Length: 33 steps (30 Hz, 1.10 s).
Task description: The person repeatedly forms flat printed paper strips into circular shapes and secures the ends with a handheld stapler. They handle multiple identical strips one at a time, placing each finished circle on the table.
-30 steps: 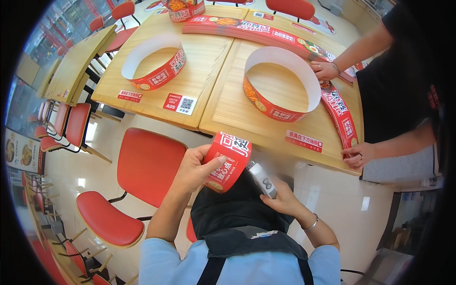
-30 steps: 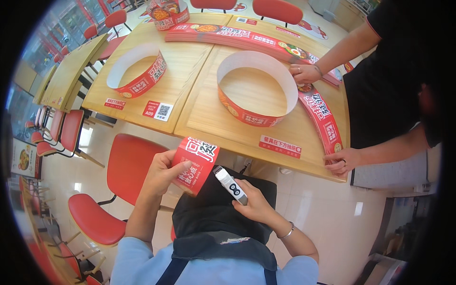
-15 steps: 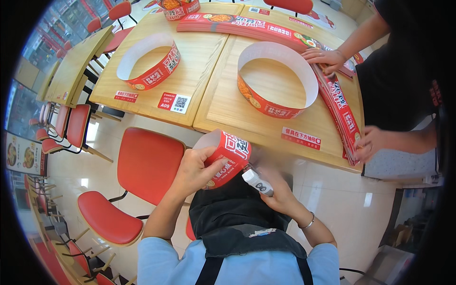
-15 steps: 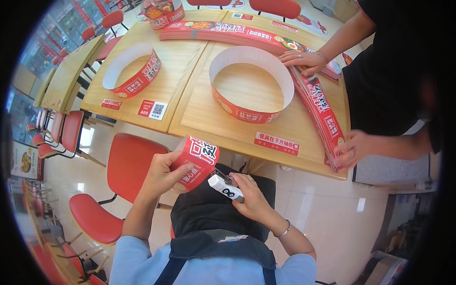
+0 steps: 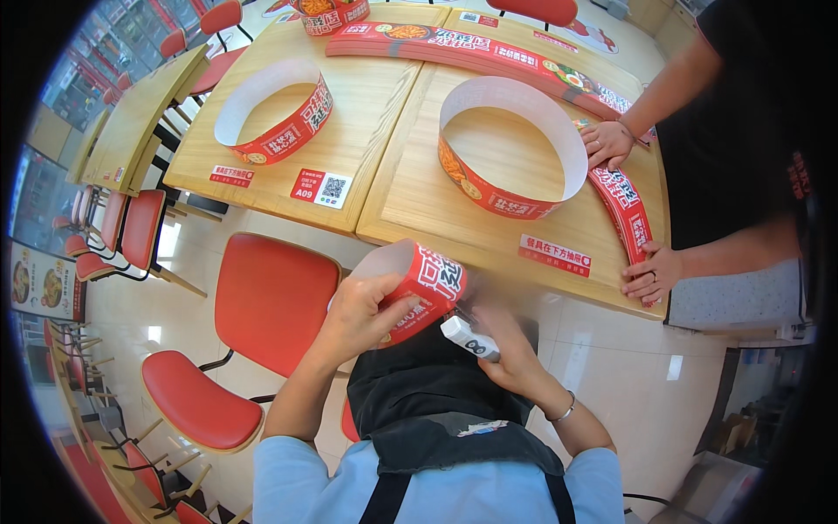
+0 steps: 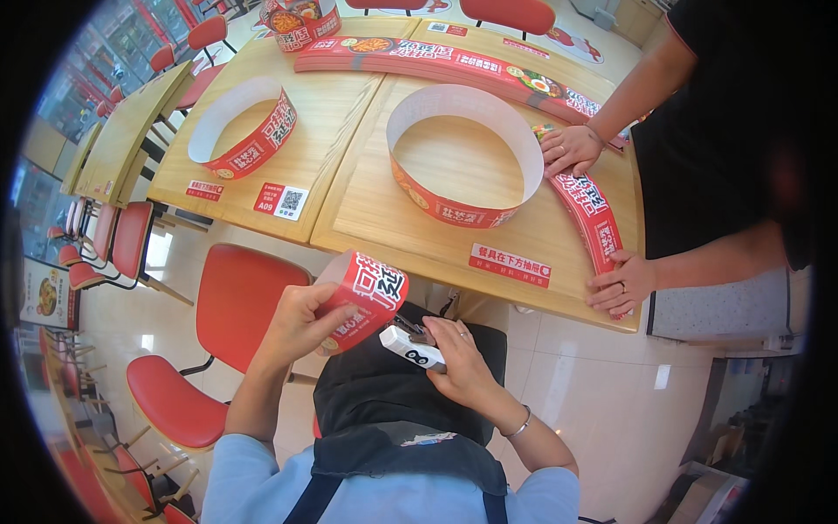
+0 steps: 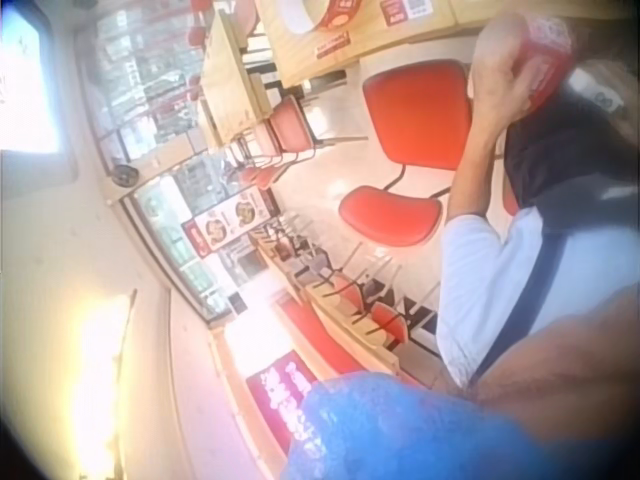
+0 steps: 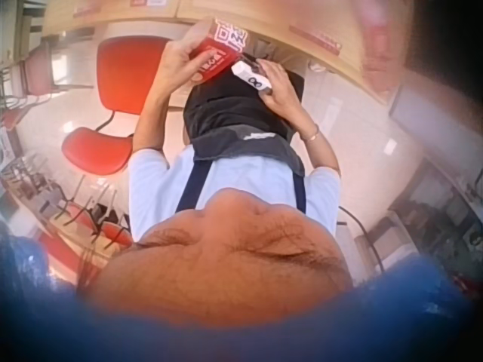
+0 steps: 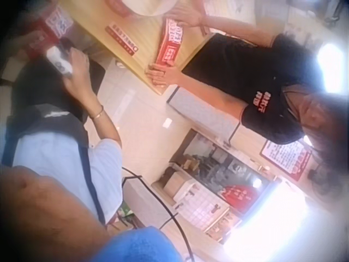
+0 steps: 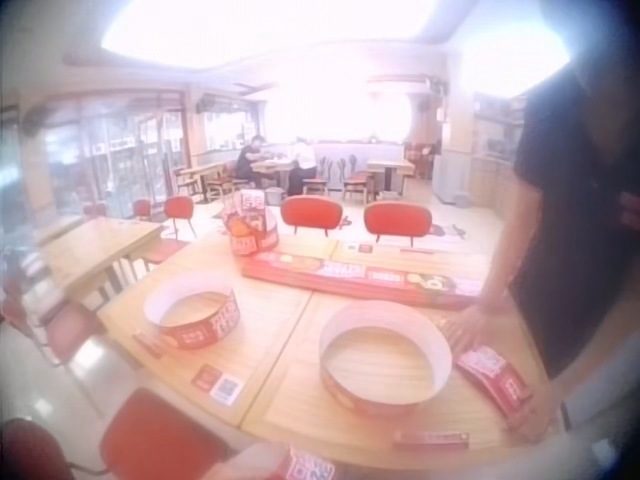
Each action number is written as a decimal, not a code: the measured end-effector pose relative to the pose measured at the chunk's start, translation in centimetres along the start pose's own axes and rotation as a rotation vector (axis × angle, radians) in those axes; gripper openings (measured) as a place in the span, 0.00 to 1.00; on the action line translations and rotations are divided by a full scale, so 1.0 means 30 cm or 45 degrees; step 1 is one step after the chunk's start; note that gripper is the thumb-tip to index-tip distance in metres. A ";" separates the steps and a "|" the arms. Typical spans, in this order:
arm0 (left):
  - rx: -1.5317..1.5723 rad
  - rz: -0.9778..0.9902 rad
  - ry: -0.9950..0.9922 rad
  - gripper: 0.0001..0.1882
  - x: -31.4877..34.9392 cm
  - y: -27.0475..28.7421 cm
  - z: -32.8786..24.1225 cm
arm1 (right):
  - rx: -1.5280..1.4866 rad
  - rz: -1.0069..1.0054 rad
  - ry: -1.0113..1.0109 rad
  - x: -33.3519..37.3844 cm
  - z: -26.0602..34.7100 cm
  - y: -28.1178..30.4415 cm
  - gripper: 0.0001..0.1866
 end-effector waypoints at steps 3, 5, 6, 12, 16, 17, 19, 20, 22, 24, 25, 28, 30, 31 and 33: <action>0.010 0.035 -0.017 0.09 0.004 -0.007 -0.005 | 0.011 0.003 0.000 -0.004 0.004 -0.003 0.36; 0.028 0.037 -0.055 0.10 0.006 -0.016 -0.005 | 0.015 0.012 -0.008 -0.011 0.008 -0.003 0.36; 0.016 0.046 -0.050 0.10 0.004 -0.019 0.001 | 0.007 0.014 -0.011 -0.013 0.008 -0.005 0.36; 0.039 0.129 0.027 0.10 -0.004 -0.038 0.028 | -0.056 0.041 -0.075 -0.019 0.004 -0.031 0.37; 0.142 0.144 0.130 0.11 -0.003 -0.055 0.040 | -0.033 0.021 -0.082 -0.032 0.019 -0.031 0.36; 0.181 0.140 0.156 0.11 -0.002 -0.059 0.047 | -0.024 0.013 -0.084 -0.034 0.022 -0.031 0.35; 0.193 0.140 0.171 0.11 0.000 -0.063 0.058 | 0.010 -0.014 -0.066 -0.033 0.026 -0.033 0.34; 0.200 0.139 0.178 0.11 0.001 -0.065 0.062 | 0.026 -0.028 -0.057 -0.031 0.028 -0.035 0.34; 0.236 0.138 0.160 0.12 0.000 -0.068 0.055 | -0.023 -0.072 -0.064 -0.030 0.027 -0.040 0.32; 0.265 0.133 0.153 0.12 0.000 -0.069 0.052 | -0.043 -0.087 -0.067 -0.030 0.026 -0.039 0.31; 0.275 0.129 0.156 0.12 0.001 -0.069 0.052 | -0.040 -0.080 -0.068 -0.031 0.026 -0.037 0.30; 0.304 0.136 0.159 0.12 0.000 -0.070 0.048 | -0.018 -0.101 -0.072 -0.025 0.018 -0.039 0.28; 0.313 0.138 0.155 0.12 0.001 -0.071 0.048 | -0.017 -0.111 -0.086 -0.019 0.004 -0.049 0.27; 0.314 0.135 0.150 0.12 0.002 -0.070 0.047 | -0.020 -0.107 -0.096 -0.020 0.003 -0.050 0.27; 0.304 0.131 0.143 0.12 0.004 -0.069 0.046 | -0.025 -0.100 -0.117 -0.022 0.000 -0.053 0.27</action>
Point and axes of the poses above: each hand's wrist, its own x-axis away from the middle knuckle, its own y-axis out of the back of the hand, z = x × y, the point moved 7 cm from there along -x, towards the middle knuckle, and after that the axes turned 11 degrees about x, right-handed, at the moved point
